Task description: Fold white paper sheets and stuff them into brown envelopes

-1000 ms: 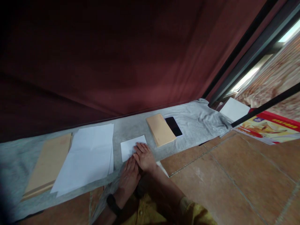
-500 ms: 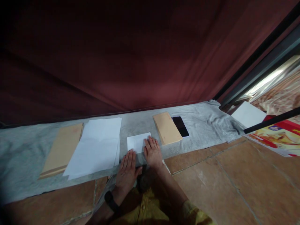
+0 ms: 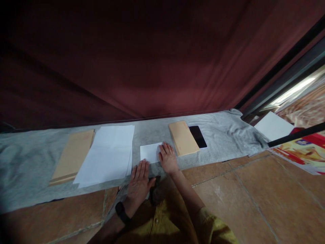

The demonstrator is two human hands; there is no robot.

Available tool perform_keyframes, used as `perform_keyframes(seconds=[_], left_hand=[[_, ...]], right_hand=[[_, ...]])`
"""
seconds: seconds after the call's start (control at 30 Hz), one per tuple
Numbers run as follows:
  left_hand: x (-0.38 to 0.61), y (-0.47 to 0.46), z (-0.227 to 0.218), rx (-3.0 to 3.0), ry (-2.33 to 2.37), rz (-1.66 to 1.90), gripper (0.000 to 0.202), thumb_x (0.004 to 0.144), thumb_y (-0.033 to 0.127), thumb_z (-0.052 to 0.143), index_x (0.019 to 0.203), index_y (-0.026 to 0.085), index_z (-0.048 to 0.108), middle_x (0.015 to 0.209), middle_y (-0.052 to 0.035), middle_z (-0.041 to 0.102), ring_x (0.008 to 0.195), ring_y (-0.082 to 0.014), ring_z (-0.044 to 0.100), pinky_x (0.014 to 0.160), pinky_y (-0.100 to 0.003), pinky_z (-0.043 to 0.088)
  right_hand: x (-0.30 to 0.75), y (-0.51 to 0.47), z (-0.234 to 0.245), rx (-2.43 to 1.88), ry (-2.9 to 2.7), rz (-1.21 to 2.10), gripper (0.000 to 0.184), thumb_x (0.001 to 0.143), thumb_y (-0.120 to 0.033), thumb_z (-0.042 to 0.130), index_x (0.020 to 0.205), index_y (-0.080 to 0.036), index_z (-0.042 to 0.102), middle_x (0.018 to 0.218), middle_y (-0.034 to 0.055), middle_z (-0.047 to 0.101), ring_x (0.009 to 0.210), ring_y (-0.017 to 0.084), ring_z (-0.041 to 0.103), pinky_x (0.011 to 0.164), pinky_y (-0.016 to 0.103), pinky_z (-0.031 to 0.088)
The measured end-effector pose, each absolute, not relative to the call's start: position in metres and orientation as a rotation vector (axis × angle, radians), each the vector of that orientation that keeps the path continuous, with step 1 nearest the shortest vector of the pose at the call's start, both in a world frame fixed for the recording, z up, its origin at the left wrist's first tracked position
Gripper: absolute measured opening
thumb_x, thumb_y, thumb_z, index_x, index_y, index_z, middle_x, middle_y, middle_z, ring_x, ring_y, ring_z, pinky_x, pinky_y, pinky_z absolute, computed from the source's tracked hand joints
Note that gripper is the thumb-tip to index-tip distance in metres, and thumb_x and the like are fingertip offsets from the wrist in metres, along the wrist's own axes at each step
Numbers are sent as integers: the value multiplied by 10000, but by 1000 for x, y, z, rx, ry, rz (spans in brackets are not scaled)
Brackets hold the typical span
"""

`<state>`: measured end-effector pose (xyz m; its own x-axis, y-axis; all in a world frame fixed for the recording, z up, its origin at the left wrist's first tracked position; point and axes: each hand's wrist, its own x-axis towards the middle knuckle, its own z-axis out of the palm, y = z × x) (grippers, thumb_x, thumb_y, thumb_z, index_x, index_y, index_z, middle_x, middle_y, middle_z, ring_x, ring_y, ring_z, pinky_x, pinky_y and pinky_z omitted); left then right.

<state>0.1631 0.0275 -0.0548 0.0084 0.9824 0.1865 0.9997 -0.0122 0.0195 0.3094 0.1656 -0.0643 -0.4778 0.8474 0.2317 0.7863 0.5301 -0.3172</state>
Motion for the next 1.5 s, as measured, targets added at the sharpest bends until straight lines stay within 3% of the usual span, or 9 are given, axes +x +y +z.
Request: perform_keyframes(seconds=[0.23,0.43,0.63,0.77,1.07,1.5], left_hand=[[160,24,-53,-2163,-2131,-186,692,934,370,500,1525,52,335,1604,-190,326,1506,-306,278,1230,-506,263],[171,29,-49,-2171,-2163,-193,748,907,384,542,1509,-7,331,1591,-247,315,1515,-335,238,1241,-532,233],[189,44,-49,-2317,-2127,-245,759,874,330,576,1525,36,321,1610,-203,306,1517,-311,241,1243,-495,253],[188,49,-49,-2409,-2080,-218,817,847,306,602,1534,10,274,1618,-230,267,1520,-321,219,1246,-497,243],[173,43,-57,-2426,-2034,-181,721,926,324,497,1545,37,263,1637,-195,243,1534,-282,173,1259,-461,224],[165,38,-58,-2381,-2055,-185,711,933,342,496,1539,41,280,1635,-192,251,1534,-273,182,1253,-457,237]], right_hand=[[311,159,-69,-1347,-2384,186,465,1023,-306,430,1459,-159,494,1569,145,406,1429,299,389,1151,490,352],[317,141,-66,-1301,-2400,141,478,1029,-331,433,1470,-154,479,1577,155,387,1439,309,369,1164,498,321],[314,137,-60,-1346,-2391,145,484,1013,-312,461,1469,-150,481,1573,155,396,1438,307,371,1178,490,291],[314,136,-59,-1359,-2388,164,487,1006,-318,477,1463,-149,490,1578,164,385,1436,309,373,1176,495,288],[319,136,-65,-1355,-2354,183,459,1015,-256,416,1461,-175,489,1545,122,449,1418,279,395,1179,489,276],[325,136,-67,-1380,-2278,238,465,995,-191,391,1445,-153,503,1514,90,495,1413,255,397,1193,466,274]])
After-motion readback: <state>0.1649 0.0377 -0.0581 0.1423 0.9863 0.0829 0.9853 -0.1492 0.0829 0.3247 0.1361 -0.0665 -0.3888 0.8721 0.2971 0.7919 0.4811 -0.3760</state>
